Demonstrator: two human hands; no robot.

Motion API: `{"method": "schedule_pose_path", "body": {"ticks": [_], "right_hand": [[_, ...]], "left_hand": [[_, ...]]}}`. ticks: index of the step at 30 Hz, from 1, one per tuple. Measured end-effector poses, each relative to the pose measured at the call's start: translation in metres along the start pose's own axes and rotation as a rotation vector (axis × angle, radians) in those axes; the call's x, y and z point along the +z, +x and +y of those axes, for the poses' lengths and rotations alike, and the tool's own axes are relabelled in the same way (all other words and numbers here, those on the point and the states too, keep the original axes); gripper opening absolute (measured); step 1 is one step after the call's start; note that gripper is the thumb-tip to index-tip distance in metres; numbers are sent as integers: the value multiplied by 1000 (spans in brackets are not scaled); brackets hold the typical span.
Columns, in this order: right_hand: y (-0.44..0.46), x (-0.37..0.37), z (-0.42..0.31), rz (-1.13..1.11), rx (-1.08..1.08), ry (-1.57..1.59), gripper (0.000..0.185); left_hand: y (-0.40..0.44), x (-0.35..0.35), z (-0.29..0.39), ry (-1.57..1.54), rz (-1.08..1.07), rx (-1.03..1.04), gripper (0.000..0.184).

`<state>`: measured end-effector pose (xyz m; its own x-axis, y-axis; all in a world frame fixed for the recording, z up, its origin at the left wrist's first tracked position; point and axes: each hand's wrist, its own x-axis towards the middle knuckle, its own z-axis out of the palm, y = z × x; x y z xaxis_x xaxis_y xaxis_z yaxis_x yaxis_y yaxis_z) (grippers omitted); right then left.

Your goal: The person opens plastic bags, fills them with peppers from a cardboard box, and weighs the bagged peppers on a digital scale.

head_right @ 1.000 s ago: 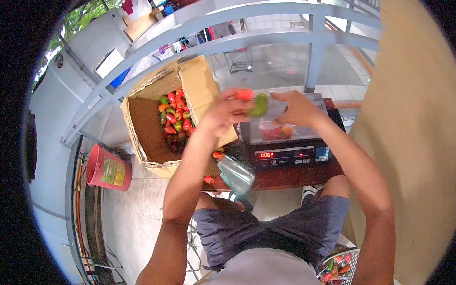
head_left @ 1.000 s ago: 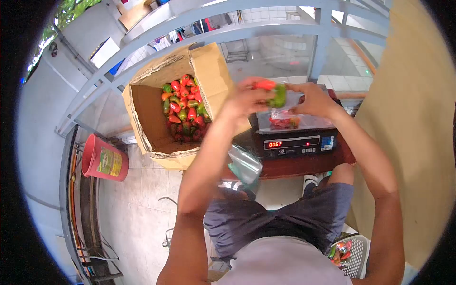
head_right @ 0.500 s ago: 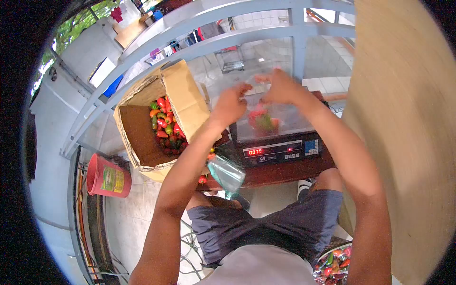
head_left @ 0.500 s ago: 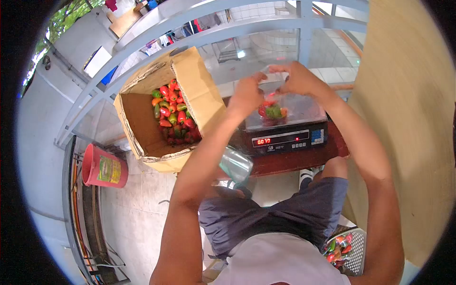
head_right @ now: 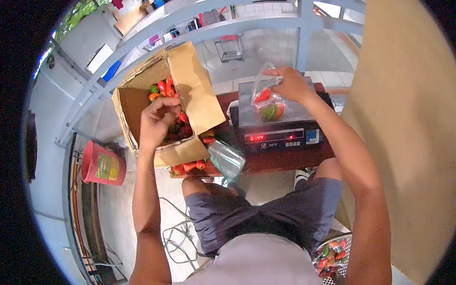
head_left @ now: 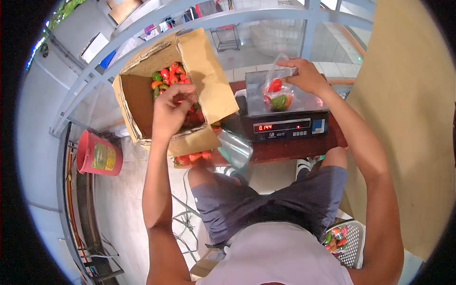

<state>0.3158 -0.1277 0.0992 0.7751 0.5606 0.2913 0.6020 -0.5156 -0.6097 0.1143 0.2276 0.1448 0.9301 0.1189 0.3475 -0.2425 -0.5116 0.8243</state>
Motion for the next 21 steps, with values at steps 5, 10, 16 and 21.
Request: {"method": "schedule_pose_path", "body": {"ticks": [5, 10, 16, 21], "right_hand": [[-35, -13, -13, 29, 15, 149, 48], [-74, -28, -11, 144, -73, 264, 43], [-94, -35, -15, 165, 6, 319, 41], [-109, -36, -24, 180, 19, 239, 38]], "left_hand": [[-34, -43, -14, -54, 126, -87, 24], [-53, -73, -24, 57, 192, -154, 20], [-55, -80, -33, 16, 215, -167, 20], [-37, -77, -50, -13, 204, -158, 20]]}}
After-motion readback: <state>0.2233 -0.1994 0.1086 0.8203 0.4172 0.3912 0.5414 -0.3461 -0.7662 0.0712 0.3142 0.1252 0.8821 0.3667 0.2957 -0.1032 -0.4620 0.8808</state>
